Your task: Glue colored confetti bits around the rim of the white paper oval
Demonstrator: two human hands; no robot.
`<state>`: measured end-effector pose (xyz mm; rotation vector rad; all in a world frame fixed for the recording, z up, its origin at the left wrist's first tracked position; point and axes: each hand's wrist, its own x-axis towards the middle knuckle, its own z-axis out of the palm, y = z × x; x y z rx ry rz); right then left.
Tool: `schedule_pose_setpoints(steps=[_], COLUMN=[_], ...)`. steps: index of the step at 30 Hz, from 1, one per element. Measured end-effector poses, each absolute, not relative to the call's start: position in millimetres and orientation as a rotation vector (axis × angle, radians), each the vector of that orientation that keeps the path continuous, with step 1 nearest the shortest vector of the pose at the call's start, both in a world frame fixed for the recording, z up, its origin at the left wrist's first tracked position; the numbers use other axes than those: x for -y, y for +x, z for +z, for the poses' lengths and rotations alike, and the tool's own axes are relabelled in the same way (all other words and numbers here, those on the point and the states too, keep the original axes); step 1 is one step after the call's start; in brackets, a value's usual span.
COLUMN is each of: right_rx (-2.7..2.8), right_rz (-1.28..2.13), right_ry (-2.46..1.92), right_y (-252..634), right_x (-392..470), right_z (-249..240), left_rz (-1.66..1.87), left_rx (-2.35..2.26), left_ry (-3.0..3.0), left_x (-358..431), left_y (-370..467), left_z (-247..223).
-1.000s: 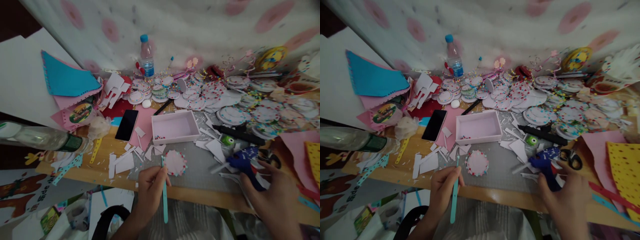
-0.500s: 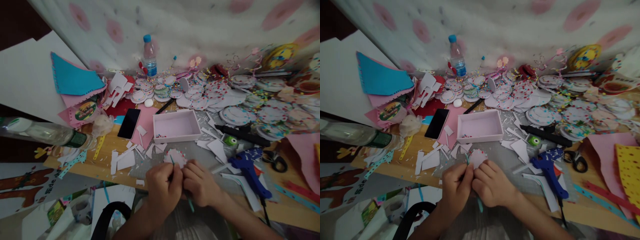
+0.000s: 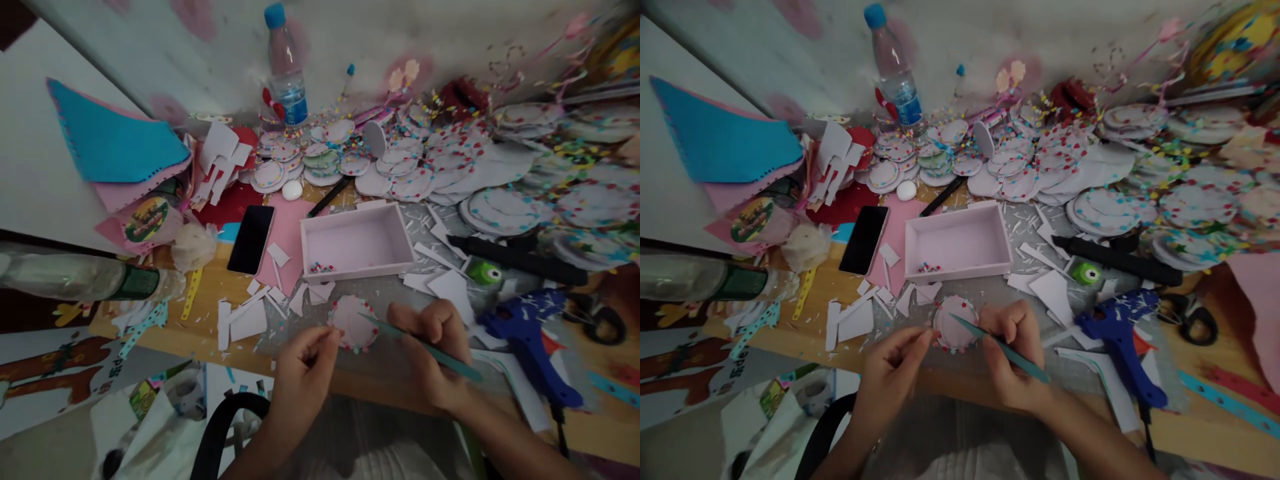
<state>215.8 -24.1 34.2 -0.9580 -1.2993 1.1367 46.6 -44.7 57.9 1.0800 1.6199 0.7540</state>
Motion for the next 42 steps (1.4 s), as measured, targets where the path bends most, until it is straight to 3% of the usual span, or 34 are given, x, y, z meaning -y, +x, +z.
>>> schedule_pose_setpoints(steps=[6,42], right_rx=[1.250,1.231], right_rz=[1.255,1.281], right_ry=[-0.919,-0.875], right_y=[214.2,213.4], right_x=[22.3,22.6], right_z=[29.3,22.7], left_rz=[0.602,0.640], left_rx=[-1.477,-1.502], left_ry=[0.806,0.921], left_x=[37.9,34.2], left_y=[53.3,56.2], left_z=[55.1,56.4])
